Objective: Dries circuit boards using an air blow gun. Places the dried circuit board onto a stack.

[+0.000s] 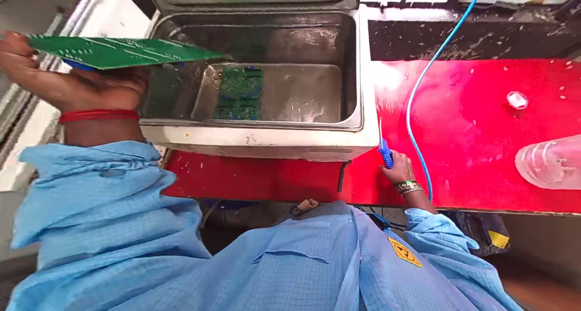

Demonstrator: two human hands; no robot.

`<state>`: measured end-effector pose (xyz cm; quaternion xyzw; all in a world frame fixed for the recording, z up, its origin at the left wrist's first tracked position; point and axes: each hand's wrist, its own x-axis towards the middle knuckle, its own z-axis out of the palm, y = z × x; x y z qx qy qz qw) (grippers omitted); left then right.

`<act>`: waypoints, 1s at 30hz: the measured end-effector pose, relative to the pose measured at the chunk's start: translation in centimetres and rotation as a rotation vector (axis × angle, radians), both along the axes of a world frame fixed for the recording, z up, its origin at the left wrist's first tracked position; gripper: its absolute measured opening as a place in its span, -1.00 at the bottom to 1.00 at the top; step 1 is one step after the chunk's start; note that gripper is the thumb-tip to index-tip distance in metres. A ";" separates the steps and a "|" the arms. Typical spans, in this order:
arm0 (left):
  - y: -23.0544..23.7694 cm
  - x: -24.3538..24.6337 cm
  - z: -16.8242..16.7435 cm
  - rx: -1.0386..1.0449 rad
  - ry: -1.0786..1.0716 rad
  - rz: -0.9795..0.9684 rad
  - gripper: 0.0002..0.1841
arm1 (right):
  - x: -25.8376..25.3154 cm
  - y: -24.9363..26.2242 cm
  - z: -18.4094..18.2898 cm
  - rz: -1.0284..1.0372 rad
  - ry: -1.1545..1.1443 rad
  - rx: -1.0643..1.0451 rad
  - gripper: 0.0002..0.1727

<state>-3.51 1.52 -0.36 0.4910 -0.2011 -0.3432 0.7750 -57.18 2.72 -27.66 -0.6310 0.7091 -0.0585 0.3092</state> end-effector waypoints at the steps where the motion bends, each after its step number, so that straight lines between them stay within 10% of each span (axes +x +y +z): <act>1: 0.5 -0.9 0.0 -0.013 0.001 -0.001 -0.31 | -0.8 0.4 0.3 -0.014 -0.052 0.011 -0.11; 14: 3.6 -15.6 -0.3 -0.131 0.090 0.078 -0.24 | -14.8 10.5 0.0 -0.260 -0.960 -0.454 -0.30; 21: -0.6 -26.2 -1.5 -0.478 0.113 -0.222 -0.38 | -20.8 13.6 1.5 -0.209 -1.068 -0.404 -0.31; 30: -0.5 -45.1 -9.8 -0.165 0.252 -0.450 -0.40 | -22.8 17.4 4.3 -0.107 -0.936 -0.419 -0.17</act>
